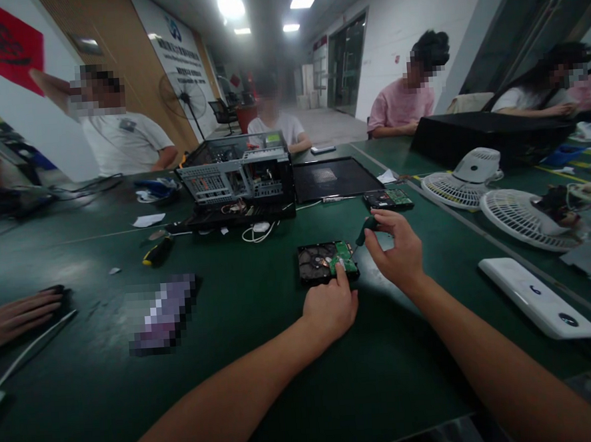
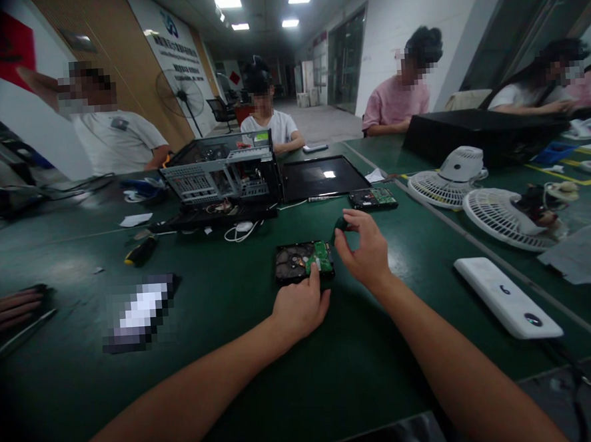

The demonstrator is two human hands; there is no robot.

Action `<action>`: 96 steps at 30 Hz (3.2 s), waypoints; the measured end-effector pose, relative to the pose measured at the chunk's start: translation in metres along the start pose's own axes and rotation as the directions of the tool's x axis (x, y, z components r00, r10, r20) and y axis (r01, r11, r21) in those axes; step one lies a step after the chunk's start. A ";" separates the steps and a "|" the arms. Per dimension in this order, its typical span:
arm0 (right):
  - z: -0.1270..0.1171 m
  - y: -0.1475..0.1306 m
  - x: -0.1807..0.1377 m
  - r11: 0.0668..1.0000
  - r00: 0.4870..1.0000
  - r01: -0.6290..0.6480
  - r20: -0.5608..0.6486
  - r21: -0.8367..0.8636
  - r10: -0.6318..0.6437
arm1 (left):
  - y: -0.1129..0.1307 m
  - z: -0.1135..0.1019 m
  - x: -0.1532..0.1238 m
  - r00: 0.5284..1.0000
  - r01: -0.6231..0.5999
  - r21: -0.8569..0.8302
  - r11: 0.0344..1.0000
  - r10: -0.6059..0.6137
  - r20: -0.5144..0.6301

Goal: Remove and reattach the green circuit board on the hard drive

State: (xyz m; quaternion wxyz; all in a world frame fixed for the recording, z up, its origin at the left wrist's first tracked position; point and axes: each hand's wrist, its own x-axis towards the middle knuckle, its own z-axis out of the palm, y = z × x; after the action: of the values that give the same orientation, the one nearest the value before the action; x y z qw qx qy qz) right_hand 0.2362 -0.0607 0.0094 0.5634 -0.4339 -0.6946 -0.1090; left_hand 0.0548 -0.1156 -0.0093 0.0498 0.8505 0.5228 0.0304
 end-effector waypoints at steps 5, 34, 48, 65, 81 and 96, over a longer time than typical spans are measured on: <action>0.000 -0.004 0.002 0.999 0.999 0.047 -0.005 -0.003 -0.047 | 0.000 -0.001 0.000 1.000 0.002 0.006 1.000 -0.002 0.014; -0.003 -0.011 0.004 0.994 0.997 0.050 0.056 -0.101 -0.045 | 0.000 -0.003 -0.001 1.000 0.001 0.001 1.000 -0.002 0.020; 0.006 -0.007 -0.002 0.998 0.996 0.056 0.066 0.017 -0.057 | -0.001 -0.003 0.000 1.000 0.000 0.003 1.000 0.000 0.028; 0.004 -0.004 0.000 0.995 0.996 0.081 0.048 -0.058 -0.078 | -0.001 -0.002 0.000 1.000 -0.007 0.007 1.000 0.006 0.022; 0.000 -0.005 0.002 0.993 0.997 0.067 0.048 -0.095 -0.062 | 0.000 -0.005 0.000 0.999 0.008 -0.002 1.000 -0.008 0.035; -0.001 -0.010 0.003 0.992 0.998 0.069 0.009 -0.108 -0.069 | 0.000 -0.002 0.000 1.000 0.006 0.004 1.000 -0.006 0.022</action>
State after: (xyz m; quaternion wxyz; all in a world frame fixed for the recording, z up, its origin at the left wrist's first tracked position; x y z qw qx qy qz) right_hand 0.2294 -0.0659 0.0156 0.5330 -0.4398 -0.7038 -0.1648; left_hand 0.0544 -0.1155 -0.0068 0.0539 0.8493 0.5247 0.0196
